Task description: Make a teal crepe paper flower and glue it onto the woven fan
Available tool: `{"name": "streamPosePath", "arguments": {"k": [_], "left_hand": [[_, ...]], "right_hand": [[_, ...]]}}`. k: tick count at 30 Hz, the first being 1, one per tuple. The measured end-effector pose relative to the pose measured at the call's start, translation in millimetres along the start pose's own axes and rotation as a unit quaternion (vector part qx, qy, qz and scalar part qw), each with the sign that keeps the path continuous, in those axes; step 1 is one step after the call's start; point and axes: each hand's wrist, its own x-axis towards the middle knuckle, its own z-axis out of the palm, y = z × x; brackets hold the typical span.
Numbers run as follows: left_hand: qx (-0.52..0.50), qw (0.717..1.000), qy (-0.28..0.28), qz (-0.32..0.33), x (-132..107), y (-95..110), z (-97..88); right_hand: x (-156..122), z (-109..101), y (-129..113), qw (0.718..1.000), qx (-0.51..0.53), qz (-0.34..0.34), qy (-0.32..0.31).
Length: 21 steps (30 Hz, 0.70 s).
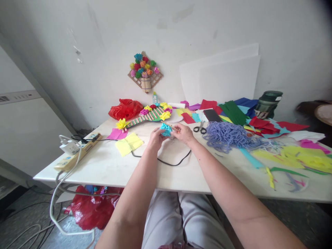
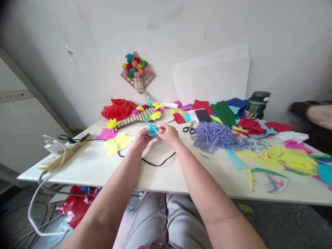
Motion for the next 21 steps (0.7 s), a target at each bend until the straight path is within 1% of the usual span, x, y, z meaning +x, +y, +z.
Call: {"name": "streamPosePath", "arguments": {"k": [3, 7, 11, 13, 16, 19, 21], "left_hand": [[-0.012, 1.000, -0.009, -0.006, -0.4, -0.1, 0.1], [0.002, 0.999, -0.026, -0.025, -2.7, 1.9, 0.9], [0.030, 0.998, -0.038, -0.049, -4.1, 4.4, 0.8], [0.033, 0.997, -0.037, -0.052, -3.7, 4.8, 0.2], [0.017, 0.999, -0.018, -0.042, -2.4, 4.5, -0.9], [-0.011, 0.999, 0.016, -0.028, -1.1, 4.1, -2.0], [-0.029, 0.999, 0.031, -0.019, -0.4, 4.0, -2.6]], "right_hand": [[-0.9, -0.7, -2.1, 1.000, -0.022, 0.004, 0.018], [-0.7, -1.5, -1.8, 0.999, -0.030, 0.007, 0.031], [0.4, -0.8, 0.9, 0.999, -0.014, 0.011, 0.032], [0.8, -0.2, 2.7, 0.999, -0.002, 0.017, 0.031], [0.8, -1.0, 4.5, 0.999, 0.018, 0.019, 0.019], [0.8, -4.7, 5.1, 0.999, 0.036, 0.015, -0.008], [1.5, -7.5, 6.0, 0.999, 0.030, 0.006, -0.025]]}}
